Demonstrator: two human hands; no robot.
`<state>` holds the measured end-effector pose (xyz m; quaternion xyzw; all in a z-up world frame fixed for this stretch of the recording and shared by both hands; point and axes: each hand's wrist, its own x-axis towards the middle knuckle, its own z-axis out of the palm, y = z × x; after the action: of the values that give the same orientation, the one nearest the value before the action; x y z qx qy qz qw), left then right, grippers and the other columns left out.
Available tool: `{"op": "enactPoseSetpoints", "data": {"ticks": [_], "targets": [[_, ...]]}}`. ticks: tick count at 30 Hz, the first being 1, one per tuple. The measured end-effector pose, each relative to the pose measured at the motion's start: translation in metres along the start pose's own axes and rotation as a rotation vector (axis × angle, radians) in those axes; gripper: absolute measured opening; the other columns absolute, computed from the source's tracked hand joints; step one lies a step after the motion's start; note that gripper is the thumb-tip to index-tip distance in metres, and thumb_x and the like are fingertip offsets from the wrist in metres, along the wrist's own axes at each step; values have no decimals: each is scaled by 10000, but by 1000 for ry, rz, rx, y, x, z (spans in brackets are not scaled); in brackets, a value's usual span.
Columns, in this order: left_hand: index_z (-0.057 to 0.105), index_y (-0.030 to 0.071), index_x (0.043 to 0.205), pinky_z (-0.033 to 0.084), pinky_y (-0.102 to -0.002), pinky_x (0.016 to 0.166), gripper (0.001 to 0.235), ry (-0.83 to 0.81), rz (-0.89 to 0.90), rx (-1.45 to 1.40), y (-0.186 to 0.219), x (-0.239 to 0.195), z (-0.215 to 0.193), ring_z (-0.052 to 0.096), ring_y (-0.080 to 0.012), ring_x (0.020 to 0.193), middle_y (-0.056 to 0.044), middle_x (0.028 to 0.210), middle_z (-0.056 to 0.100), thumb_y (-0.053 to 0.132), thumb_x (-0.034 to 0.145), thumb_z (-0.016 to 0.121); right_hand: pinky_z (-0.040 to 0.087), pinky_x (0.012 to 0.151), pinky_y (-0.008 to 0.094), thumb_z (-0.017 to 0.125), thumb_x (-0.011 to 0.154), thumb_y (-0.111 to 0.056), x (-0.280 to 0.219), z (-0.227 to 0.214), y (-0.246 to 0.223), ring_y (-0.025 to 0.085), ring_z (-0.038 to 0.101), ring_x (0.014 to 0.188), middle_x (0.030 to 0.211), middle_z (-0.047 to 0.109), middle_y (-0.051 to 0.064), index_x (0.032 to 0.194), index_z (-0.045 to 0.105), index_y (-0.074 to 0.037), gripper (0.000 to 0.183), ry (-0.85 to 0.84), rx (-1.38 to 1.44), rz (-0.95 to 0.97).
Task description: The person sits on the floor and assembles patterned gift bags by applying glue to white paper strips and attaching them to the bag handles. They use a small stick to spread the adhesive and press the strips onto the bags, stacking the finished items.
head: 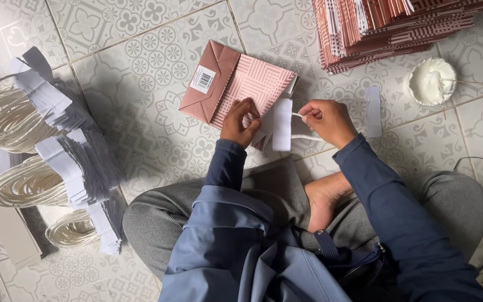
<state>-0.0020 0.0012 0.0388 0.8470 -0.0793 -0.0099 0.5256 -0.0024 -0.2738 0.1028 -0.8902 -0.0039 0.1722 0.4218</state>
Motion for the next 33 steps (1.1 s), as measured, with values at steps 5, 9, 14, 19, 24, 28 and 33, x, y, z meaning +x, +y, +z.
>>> {"op": "enactPoseSetpoints", "data": {"ticks": [5,9,14,19,24,28,33], "targets": [[659,307,877,266,-837,1070,103,-74,-163,46,4,-3,1,441,-490,1391,-44,1383,629,379,811,692,626,625,288,700,851,-33,-3,-5,-16,175,733,675,834,755,103,1033,777,-86,205,18,96,77],[658,321,865,253,-870,1038,97,-97,-188,41,-16,-2,8,422,-498,1402,-23,1395,624,387,803,694,617,584,271,693,853,-49,3,-6,-15,155,727,643,798,736,38,1110,764,-131,279,91,-18,15],[667,293,844,279,-864,1040,83,-83,-141,16,9,-4,-5,456,-536,1354,-76,1349,645,346,787,696,602,680,360,711,872,-73,9,15,-3,222,718,757,817,710,32,1107,737,-177,258,213,-208,-117],[669,293,844,261,-866,1043,88,-87,-149,13,11,-6,-5,448,-540,1362,-75,1352,642,343,781,704,613,647,356,706,894,-32,6,39,-4,299,699,790,843,682,112,1072,745,-120,203,326,-202,-209],[683,317,854,241,-839,1086,86,-90,-204,98,1,-6,-1,411,-487,1419,-52,1445,577,369,786,699,607,675,416,690,901,-19,2,60,1,340,694,857,862,662,98,1082,706,-113,205,346,-254,-285],[700,300,859,222,-835,1098,100,-73,-215,126,20,-9,-8,400,-479,1431,-52,1470,555,345,771,708,607,680,419,701,913,-24,3,69,16,338,688,867,870,663,101,1080,685,-90,181,360,-262,-295],[694,300,863,198,-827,1117,114,-91,-246,153,21,-12,-6,381,-455,1449,-23,1470,539,351,761,704,610,675,366,724,926,-45,1,72,24,292,683,879,872,657,61,1072,704,-129,170,365,-231,-337]]}}
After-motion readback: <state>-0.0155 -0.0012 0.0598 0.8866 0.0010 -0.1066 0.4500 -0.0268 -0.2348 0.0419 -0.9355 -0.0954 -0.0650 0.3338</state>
